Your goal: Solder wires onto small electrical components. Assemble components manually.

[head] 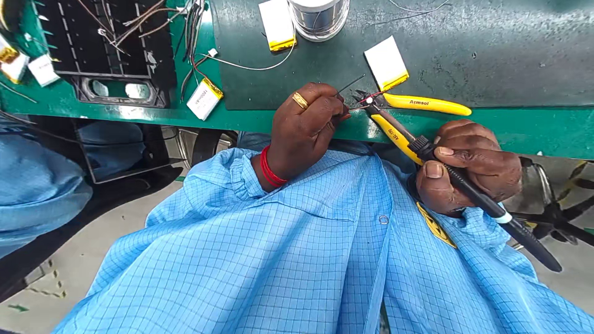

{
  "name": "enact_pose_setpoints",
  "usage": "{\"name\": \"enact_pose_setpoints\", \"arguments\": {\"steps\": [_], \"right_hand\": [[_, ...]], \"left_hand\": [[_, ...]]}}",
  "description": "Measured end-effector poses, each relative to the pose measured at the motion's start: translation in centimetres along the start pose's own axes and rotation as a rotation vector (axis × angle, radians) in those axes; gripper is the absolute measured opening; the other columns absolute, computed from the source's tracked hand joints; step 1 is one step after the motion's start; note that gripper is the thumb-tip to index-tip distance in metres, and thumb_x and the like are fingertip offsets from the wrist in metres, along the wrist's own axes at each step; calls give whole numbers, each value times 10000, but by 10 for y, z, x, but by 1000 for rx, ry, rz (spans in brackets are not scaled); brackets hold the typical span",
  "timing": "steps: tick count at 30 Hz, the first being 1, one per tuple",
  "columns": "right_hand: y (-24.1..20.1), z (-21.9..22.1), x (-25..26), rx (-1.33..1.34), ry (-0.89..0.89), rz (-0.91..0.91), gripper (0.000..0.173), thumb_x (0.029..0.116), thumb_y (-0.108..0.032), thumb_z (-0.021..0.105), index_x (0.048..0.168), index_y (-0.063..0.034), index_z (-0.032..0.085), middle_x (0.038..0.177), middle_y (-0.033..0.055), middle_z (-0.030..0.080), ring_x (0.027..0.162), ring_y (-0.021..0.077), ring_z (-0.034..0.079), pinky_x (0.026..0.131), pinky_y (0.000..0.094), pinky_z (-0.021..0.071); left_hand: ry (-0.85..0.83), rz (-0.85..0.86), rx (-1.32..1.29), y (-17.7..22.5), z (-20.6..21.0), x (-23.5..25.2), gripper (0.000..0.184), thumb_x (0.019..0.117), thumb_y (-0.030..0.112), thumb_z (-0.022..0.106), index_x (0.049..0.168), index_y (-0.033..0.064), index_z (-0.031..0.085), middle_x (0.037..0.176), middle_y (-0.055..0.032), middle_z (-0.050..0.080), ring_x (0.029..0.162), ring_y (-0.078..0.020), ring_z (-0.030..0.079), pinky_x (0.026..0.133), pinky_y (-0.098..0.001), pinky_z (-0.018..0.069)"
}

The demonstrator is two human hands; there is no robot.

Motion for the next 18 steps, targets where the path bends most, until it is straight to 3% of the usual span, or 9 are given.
{"name": "enact_pose_setpoints", "arguments": {"steps": [18], "right_hand": [[-6,2,0,-29,1,13,182,978,-265,595,897,-104,622,742,-19,547,714,74,559,717,237,475]], "left_hand": [[-7,1,-2,0,0,1,120,987,52,644,923,-37,692,984,-180,679,955,-165,656,872,-225,522]]}}
Point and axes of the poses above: each hand's wrist, its own x-axis towards the middle knuckle, its own z-axis out of the palm, y = z × x, the point moved 1 cm from there along x, towards the middle knuckle
